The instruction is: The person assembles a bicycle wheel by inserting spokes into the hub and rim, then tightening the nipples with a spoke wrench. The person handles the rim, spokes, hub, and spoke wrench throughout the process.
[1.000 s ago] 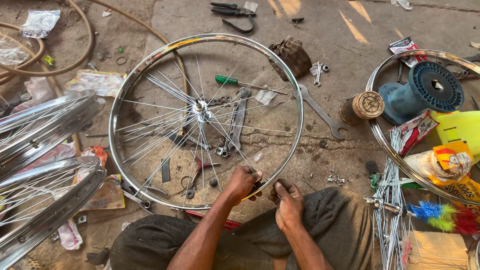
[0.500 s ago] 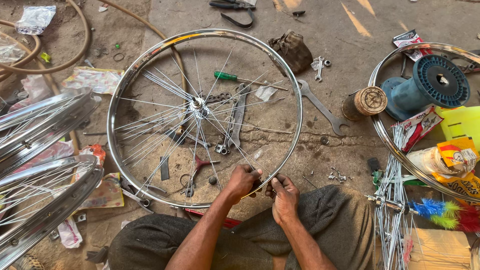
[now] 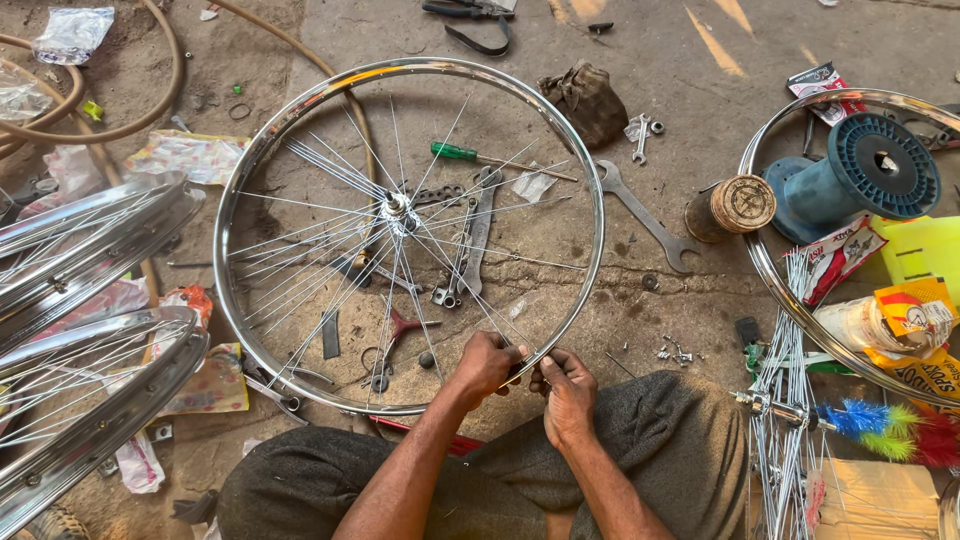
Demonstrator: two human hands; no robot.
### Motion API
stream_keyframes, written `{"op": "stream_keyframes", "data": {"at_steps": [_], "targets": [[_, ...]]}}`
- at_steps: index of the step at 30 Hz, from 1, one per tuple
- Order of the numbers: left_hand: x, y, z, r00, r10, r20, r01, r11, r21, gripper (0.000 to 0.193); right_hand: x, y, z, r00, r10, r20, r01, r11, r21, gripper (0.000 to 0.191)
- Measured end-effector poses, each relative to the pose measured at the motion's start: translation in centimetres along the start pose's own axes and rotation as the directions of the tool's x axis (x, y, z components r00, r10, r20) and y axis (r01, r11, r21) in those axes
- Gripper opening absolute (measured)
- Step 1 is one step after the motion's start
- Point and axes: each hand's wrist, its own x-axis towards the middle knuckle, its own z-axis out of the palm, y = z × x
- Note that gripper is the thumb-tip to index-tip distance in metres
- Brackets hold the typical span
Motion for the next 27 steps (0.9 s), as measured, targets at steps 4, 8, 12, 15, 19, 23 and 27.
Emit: {"op": "stream_keyframes", "data": {"at_steps": [4,8,12,15,19,23,27], "targets": [[0.1,0.0,0.1,0.999,-0.024,-0.026,0.027,0.996,0.086,0.030,-0.1,0.0,0.1,1.000,0.013,-0.008,-0.013,1.000,-0.017,0.015],[0.4,-0.3,0.0,0.999,-0.026,-0.022,0.028,0.993,0.111,0.032,0.0,-0.1,0.1,1.000,0.015,-0.007,-0.015,1.000,0.004,0.015],[0.9,-1.0,0.0,0.999,-0.048,-0.022,0.050,0.989,0.137,0.032,0.0,-0.2,0.1,0.999,0.028,-0.018,-0.028,1.000,-0.009,0.014],[1.3,-1.3,0.1,0.999,-0.038,-0.003,0.038,0.996,0.080,0.029,-0.1,-0.4,0.1,1.000,0.025,-0.015,-0.025,1.000,-0.009,0.013],[1.3,-1.0,0.2,1.000,-0.011,0.028,0.010,1.000,0.026,0.030,-0.1,-0.5,0.3,0.999,0.027,-0.037,-0.027,0.999,-0.022,0.014],[0.9,-0.4,0.2,0.999,0.012,0.047,-0.013,1.000,0.026,0.031,-0.1,-0.7,0.3,0.999,0.009,-0.032,-0.009,1.000,-0.014,0.016],[0.6,-0.2,0.1,0.999,0.019,0.050,-0.020,1.000,0.012,0.029,-0.1,-0.7,0.4,0.999,-0.041,0.017,0.041,0.999,-0.009,0.017]]}}
